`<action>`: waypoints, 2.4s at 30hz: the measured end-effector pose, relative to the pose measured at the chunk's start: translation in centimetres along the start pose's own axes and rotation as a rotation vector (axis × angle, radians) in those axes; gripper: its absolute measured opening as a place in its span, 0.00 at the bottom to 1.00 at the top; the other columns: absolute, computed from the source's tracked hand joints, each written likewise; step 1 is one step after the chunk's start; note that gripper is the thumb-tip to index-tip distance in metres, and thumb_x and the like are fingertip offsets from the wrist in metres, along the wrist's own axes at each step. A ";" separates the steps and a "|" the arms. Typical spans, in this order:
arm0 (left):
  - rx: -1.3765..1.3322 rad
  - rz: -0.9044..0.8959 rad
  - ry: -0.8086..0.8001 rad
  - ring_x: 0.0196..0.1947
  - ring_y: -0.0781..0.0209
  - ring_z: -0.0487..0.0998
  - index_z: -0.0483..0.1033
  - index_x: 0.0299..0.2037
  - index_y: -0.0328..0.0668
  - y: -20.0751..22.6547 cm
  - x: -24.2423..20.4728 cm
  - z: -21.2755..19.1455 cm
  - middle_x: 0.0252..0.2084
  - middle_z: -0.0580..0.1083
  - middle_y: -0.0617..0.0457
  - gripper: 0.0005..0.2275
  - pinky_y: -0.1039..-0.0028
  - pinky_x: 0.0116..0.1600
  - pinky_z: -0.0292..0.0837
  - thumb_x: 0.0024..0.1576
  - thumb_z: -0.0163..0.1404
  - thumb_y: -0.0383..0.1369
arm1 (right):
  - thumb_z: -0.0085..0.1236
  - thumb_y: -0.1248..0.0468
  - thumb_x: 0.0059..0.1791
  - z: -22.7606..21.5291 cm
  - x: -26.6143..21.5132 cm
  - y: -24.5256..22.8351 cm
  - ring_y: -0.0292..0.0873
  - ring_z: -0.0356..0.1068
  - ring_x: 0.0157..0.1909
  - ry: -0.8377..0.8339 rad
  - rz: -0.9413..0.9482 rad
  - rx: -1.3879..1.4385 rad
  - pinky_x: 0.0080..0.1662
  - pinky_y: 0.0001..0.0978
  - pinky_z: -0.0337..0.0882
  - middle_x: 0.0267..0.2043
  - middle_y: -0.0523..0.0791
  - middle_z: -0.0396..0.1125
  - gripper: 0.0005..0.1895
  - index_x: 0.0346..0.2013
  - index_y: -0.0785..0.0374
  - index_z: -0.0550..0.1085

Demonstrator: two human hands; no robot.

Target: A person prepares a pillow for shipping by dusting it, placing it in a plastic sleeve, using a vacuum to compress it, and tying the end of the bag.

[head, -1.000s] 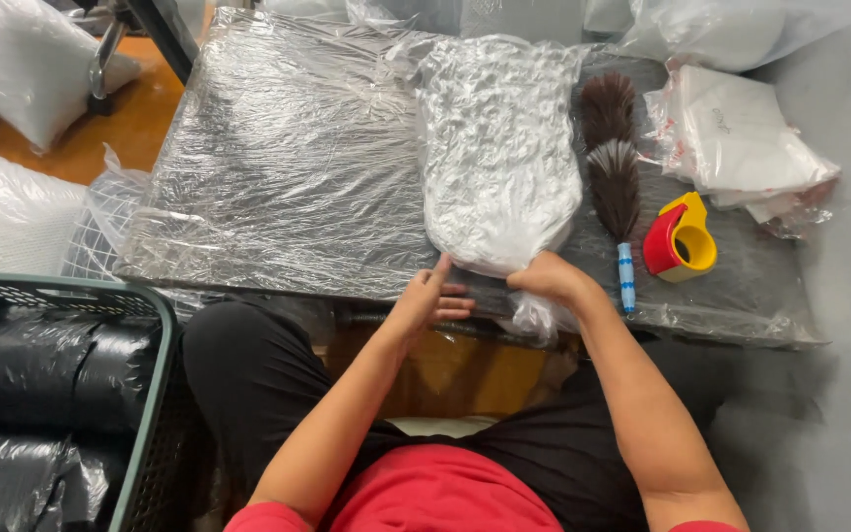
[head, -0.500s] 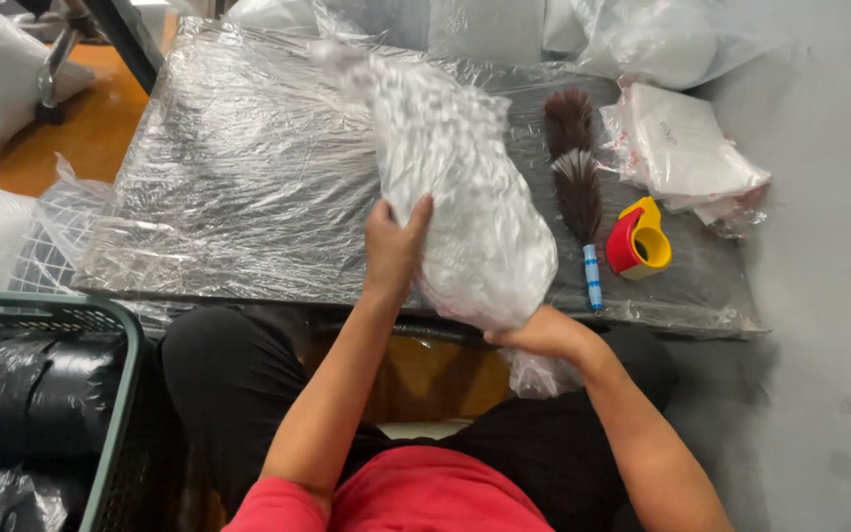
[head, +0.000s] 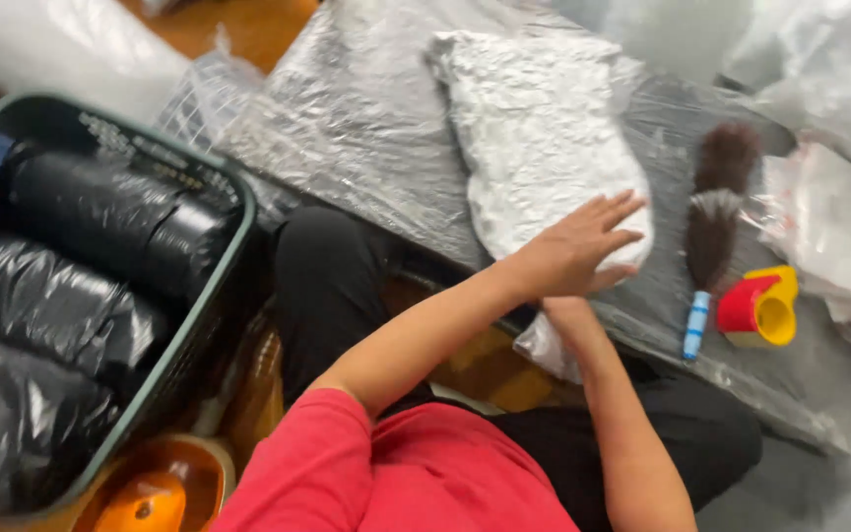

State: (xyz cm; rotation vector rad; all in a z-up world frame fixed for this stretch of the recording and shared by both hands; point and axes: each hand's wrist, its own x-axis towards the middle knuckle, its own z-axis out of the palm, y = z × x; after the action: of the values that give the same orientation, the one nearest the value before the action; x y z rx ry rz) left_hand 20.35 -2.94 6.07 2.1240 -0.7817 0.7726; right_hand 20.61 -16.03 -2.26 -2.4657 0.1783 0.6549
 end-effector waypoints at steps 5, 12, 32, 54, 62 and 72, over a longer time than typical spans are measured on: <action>-0.025 -0.140 0.200 0.45 0.52 0.81 0.78 0.45 0.49 6.1 -12.9 -15.1 0.45 0.78 0.56 0.07 0.66 0.48 0.78 0.66 0.48 0.37 | 0.59 0.36 0.47 0.1 7.2 7.5 0.59 0.69 0.59 -0.031 -0.115 -0.144 0.54 0.53 0.69 0.51 0.56 0.74 0.32 0.47 0.60 0.81; 0.653 -1.103 0.188 0.28 0.48 0.79 0.80 0.36 0.42 15.8 -37.7 -24.2 0.34 0.81 0.54 0.05 0.64 0.32 0.72 0.59 0.52 0.33 | 0.58 0.56 0.49 -1.2 4.8 6.0 0.55 0.65 0.44 0.000 -0.097 -0.007 0.47 0.44 0.65 0.44 0.57 0.70 0.21 0.44 0.74 0.78; 0.305 -2.271 -0.376 0.40 0.47 0.80 0.78 0.46 0.43 31.6 -74.0 -20.0 0.42 0.80 0.49 0.27 0.64 0.47 0.75 0.55 0.48 0.59 | 0.50 0.62 0.55 -1.2 8.5 8.7 0.42 0.64 0.41 -0.179 -0.264 0.288 0.43 0.34 0.64 0.46 0.44 0.67 0.16 0.57 0.61 0.72; 0.227 -2.212 -0.200 0.28 0.47 0.72 0.77 0.26 0.27 25.9 -73.6 -18.5 0.24 0.71 0.41 0.31 0.67 0.36 0.69 0.50 0.50 0.58 | 0.60 0.53 0.43 0.9 1.2 2.5 0.58 0.63 0.66 0.060 -0.105 0.231 0.58 0.54 0.65 0.58 0.61 0.69 0.31 0.53 0.74 0.77; 0.425 -1.745 -0.614 0.50 0.39 0.81 0.81 0.43 0.46 13.4 -47.9 -21.6 0.39 0.82 0.38 0.29 0.52 0.56 0.74 0.59 0.38 0.62 | 0.60 0.54 0.40 0.7 -0.5 1.4 0.54 0.67 0.64 0.030 -0.056 0.318 0.56 0.51 0.67 0.54 0.58 0.72 0.28 0.48 0.70 0.80; -0.367 -1.334 0.190 0.61 0.49 0.74 0.59 0.65 0.35 -1.1 -12.3 -6.2 0.63 0.68 0.39 0.38 0.61 0.60 0.76 0.55 0.57 0.57 | 0.61 0.45 0.38 -0.1 -5.1 -0.3 0.52 0.66 0.66 -0.194 -0.009 0.200 0.64 0.49 0.67 0.60 0.54 0.71 0.38 0.55 0.67 0.79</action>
State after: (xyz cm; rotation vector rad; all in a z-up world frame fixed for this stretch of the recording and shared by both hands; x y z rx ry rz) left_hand 11.67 6.07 0.19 1.6745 0.5856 0.0603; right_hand 16.29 -15.95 0.41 -2.1968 0.1495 0.8262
